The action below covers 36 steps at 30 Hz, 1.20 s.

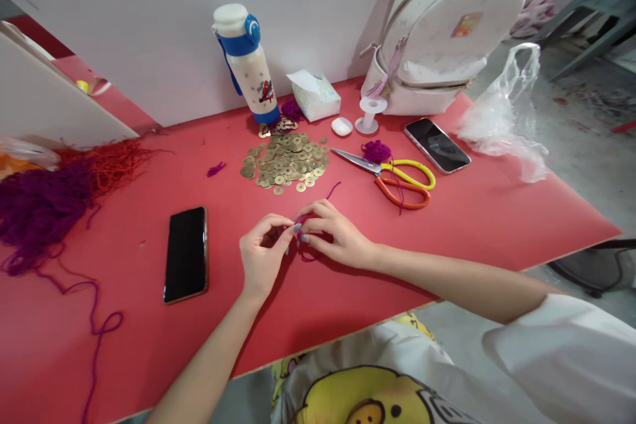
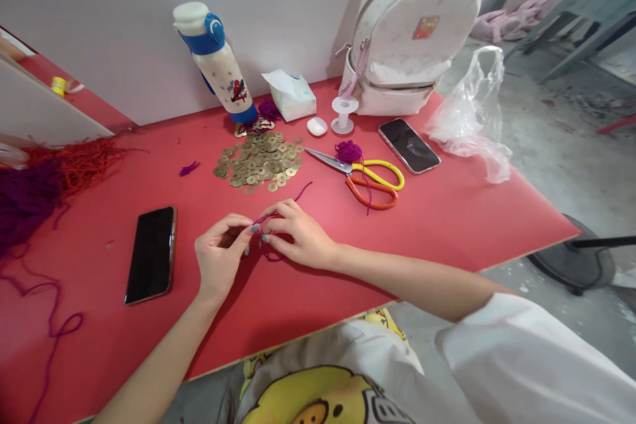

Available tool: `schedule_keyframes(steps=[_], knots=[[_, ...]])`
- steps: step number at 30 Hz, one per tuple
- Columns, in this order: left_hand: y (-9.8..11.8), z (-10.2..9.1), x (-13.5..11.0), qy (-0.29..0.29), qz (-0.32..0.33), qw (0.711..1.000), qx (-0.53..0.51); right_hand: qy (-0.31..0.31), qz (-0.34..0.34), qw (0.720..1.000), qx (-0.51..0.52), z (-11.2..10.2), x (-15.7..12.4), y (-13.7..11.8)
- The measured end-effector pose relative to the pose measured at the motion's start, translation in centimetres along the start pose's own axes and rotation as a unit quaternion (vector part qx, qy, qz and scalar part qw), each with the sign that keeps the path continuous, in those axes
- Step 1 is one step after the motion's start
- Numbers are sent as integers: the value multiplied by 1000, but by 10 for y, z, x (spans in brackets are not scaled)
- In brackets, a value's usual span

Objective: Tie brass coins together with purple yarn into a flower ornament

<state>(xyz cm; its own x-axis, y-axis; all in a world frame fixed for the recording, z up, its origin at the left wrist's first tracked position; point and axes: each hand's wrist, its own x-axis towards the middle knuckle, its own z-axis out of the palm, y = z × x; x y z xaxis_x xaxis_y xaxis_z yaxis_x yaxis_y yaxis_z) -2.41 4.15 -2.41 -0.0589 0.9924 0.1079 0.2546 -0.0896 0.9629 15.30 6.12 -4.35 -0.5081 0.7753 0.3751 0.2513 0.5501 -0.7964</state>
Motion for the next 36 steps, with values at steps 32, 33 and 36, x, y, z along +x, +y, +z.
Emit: schedule_keyframes(steps=[32, 33, 36], knots=[[-4, -1, -1, 1, 44, 999, -5, -55, -16, 998, -6, -8, 4, 4], [-4, -1, -1, 1, 35, 999, -12, -60, -16, 998, -3, -8, 4, 4], [-4, -1, 1, -20, 23, 999, -28, -62, -22, 998, 17, -8, 5, 4]])
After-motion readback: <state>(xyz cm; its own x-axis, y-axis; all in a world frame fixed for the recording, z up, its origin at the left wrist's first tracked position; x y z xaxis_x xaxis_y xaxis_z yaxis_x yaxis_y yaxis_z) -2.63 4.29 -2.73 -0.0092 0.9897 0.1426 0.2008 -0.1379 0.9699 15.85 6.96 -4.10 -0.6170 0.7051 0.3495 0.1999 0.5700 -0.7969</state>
